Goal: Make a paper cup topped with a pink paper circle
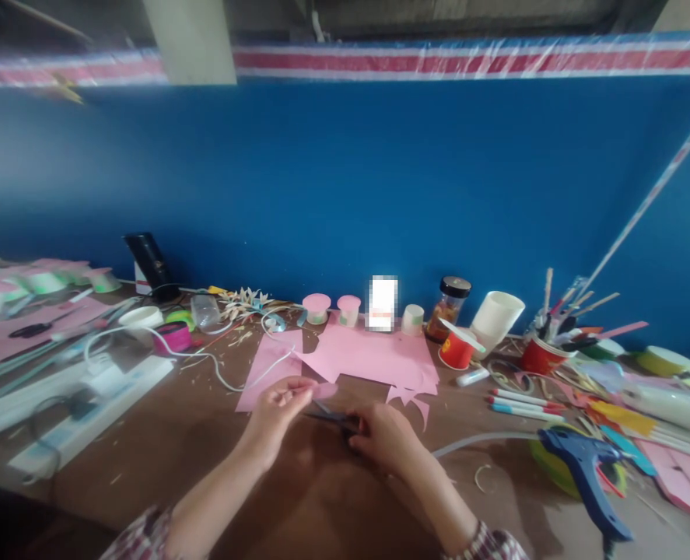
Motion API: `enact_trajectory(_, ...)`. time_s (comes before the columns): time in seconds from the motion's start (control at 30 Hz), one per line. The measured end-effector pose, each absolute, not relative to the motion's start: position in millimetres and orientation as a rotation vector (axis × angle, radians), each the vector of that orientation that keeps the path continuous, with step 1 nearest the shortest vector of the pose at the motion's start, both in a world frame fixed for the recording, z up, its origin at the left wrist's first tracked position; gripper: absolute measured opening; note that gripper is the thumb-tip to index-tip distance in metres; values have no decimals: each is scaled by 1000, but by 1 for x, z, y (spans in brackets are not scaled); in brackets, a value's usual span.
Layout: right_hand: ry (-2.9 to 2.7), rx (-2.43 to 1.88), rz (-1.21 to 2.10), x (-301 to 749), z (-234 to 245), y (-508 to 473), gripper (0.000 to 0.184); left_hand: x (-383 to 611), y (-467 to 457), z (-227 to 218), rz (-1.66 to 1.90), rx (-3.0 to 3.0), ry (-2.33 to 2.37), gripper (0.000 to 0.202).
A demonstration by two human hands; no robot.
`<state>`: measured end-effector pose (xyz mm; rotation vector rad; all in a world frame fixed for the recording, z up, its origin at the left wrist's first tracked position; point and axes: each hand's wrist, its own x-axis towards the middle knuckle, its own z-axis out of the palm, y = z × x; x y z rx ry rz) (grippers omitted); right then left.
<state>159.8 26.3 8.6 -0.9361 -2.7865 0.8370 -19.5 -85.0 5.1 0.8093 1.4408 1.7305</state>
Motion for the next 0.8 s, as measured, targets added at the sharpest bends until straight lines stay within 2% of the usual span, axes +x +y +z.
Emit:
enact_trajectory(0.13, -2706, -897, 979, 165, 11, 31, 46, -13, -55, -1, 1876, 1045, 1508, 13)
enact_trajectory(0.23, -2718, -907, 1005, 170, 6, 32, 50, -4, -35, -6, 1936, 1203, 1489, 19)
enact_trajectory(0.4, -2727, -929, 825, 167, -1, 25, 35, 7, -24, -13, 1915, 1413, 1654, 30)
enact_trajectory(0.53, -2624, -759, 940, 166, -2, 23, 26, 7, -29, -17, 1912, 1395, 1647, 25)
enact_trajectory(0.67, -2330, -895, 1032, 166, -9, 24, 13, 5, -36, -18, 1881, 1323, 1622, 18)
enact_trajectory(0.73, -2089, -885, 1186, 165, -14, 23, 18, 5, -37, -17, 1880, 1308, 1613, 16)
enact_trajectory(0.8, -1843, -779, 1405, 164, -17, 23, 32, 6, -37, -17, 1880, 1302, 1597, 15)
